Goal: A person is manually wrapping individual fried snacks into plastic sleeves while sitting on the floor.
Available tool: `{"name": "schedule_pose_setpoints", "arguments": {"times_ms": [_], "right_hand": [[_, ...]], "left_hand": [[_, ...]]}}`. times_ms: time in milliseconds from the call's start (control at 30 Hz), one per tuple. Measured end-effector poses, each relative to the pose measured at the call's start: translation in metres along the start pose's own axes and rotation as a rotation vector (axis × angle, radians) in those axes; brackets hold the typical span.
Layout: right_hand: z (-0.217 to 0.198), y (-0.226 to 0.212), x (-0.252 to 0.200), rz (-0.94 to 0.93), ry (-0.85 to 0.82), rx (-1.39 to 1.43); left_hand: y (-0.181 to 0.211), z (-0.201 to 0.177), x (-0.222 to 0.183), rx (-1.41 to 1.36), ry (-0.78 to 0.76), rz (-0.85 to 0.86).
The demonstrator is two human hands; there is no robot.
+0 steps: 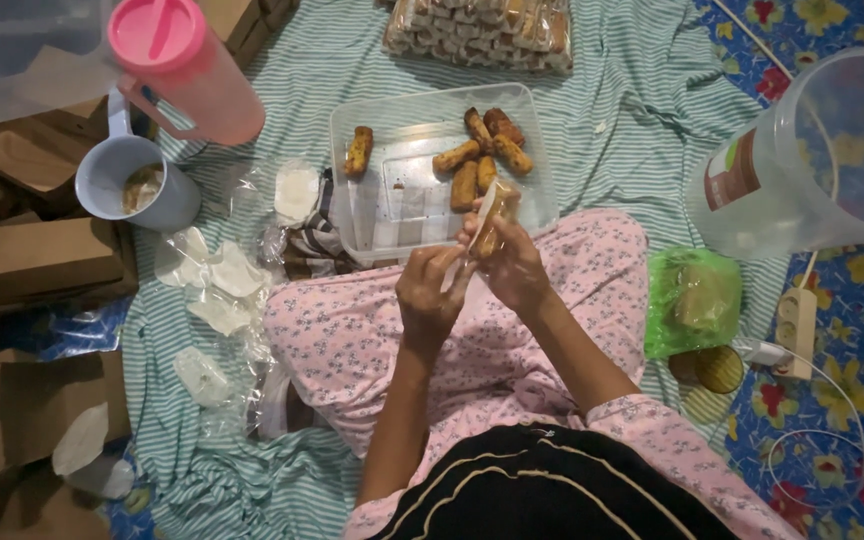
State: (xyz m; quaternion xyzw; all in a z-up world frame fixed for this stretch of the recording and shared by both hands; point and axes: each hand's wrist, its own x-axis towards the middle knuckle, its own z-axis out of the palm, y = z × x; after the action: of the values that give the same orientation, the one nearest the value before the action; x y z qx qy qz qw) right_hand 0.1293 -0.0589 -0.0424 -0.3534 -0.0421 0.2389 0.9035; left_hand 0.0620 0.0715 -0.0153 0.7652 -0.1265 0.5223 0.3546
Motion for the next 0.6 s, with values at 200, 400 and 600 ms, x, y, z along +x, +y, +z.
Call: {"name": "schedule_pose_setpoints", "arguments": {"times_ms": [200, 400, 600], "right_hand": [[0.005, -0.004, -0.003, 0.003, 0.010, 0.116], [0.008, -0.006, -0.002, -0.030, -0.040, 0.154], [0.015, -0.011, -0.004, -0.069, 0.004, 0.103]], "left_hand": [[0.008, 0.004, 0.005, -0.063, 0.002, -0.055], [0.004, 0.006, 0.005, -0.060, -0.018, -0.013], [-0.001, 0.007, 0.000, -0.045, -0.057, 0.002]]}}
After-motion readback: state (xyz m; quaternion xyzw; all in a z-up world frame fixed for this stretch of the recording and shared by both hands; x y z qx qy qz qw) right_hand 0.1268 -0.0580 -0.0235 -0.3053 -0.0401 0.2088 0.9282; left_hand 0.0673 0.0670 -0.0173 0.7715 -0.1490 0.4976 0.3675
